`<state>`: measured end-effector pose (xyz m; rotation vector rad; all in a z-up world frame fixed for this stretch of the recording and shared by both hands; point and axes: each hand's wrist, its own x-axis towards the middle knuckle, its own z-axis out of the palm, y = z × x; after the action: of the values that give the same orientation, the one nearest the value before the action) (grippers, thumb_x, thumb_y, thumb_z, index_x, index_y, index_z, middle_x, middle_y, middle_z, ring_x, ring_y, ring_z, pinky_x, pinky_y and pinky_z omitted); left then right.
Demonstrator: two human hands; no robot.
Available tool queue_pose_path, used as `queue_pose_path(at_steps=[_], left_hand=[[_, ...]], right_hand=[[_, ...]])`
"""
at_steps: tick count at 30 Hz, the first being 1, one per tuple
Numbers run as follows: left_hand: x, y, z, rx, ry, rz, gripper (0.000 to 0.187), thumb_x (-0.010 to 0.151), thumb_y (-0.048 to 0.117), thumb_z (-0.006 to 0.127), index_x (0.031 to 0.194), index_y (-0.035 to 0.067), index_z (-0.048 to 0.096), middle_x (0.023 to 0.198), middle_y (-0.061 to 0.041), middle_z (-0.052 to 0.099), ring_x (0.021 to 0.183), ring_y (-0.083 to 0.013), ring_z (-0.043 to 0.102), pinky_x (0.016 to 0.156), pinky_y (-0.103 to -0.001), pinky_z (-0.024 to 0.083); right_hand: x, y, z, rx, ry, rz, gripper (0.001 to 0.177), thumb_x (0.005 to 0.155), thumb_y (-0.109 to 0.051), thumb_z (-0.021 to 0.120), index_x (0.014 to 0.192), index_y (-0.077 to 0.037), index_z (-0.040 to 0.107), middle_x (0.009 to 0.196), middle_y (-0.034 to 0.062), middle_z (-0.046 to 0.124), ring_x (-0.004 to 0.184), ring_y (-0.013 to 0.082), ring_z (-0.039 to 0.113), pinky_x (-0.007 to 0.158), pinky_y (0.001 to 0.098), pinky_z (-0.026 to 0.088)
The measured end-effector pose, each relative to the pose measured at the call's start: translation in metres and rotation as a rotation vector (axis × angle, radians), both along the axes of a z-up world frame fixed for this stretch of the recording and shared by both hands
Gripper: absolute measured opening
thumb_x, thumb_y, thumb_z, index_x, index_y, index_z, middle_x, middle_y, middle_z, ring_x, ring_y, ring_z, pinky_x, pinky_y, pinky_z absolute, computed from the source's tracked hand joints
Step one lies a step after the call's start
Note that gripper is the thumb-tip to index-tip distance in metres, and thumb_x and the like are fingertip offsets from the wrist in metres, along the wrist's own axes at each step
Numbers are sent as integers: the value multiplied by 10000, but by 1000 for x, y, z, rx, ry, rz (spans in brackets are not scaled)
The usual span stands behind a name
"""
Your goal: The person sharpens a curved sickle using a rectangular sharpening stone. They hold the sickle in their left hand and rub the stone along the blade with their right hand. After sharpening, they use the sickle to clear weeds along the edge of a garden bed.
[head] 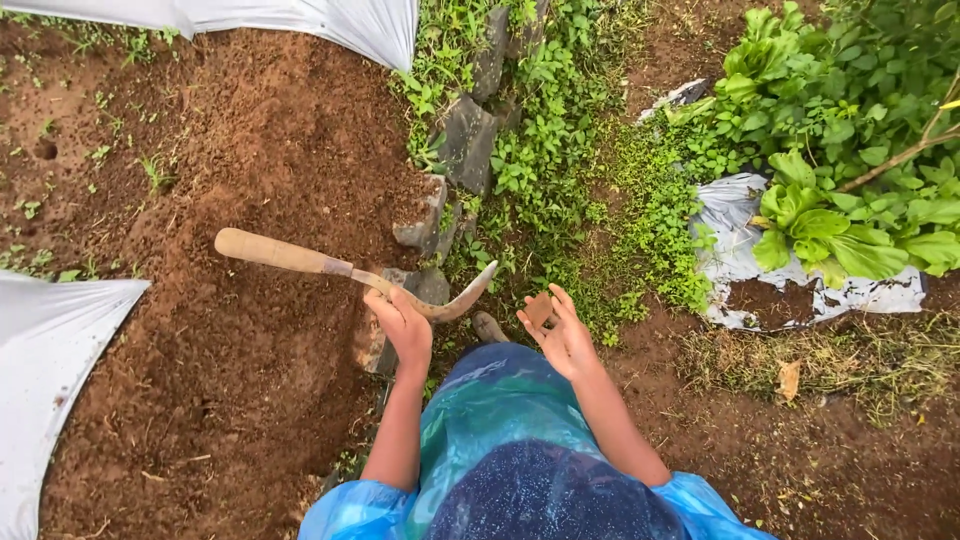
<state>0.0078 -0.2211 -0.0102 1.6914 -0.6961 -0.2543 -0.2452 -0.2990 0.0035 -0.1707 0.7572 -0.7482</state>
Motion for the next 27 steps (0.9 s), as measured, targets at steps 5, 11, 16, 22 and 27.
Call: queue_pose_path(at_steps=[5,11,16,22,27], left_hand=[[-2,-36,14,13,-49,-45,218,1202,225,251,1193,56,389,729,9,345,571,-91,255,607,-328,347],[0,-82,13,-19,-1,-137,289,1203,266,240,1299,27,371,695,32,457,545,-72,377,591,-263,404],[-1,-112,9,17,-8,-216,300,1199,275,232,1352,46,353,666,48,521,492,-73,437,531,-229,427],[-10,-148,27,54,-57,-282,326,1191,233,272,1350,-31,379,620,-60,574,472,-102,453,497,-294,394],[-20,-169,44,144,-82,-362,404,1196,290,290,1398,-47,385,708,-144,674,522,-210,634,474,-332,478]], right_hand=[[-10,-29,-38,-43,-19,-32,500,1138,-130,428,1613,-94,277,1683,283,133,1556,533,220,1187,545,488],[-19,-56,7,-395,188,72,696,1058,-79,550,1654,-101,190,1586,261,335,1407,446,439,1186,544,471],[-11,-79,77,-958,648,208,875,859,-141,862,1566,12,369,1503,291,491,1269,425,644,1074,550,561],[22,-114,106,-1886,1220,375,882,716,-462,943,1471,-151,612,1402,47,594,1334,245,571,1088,399,456],[43,-141,102,-2368,1416,522,866,720,-512,915,1419,-94,621,1304,99,626,1198,244,603,1029,415,434]])
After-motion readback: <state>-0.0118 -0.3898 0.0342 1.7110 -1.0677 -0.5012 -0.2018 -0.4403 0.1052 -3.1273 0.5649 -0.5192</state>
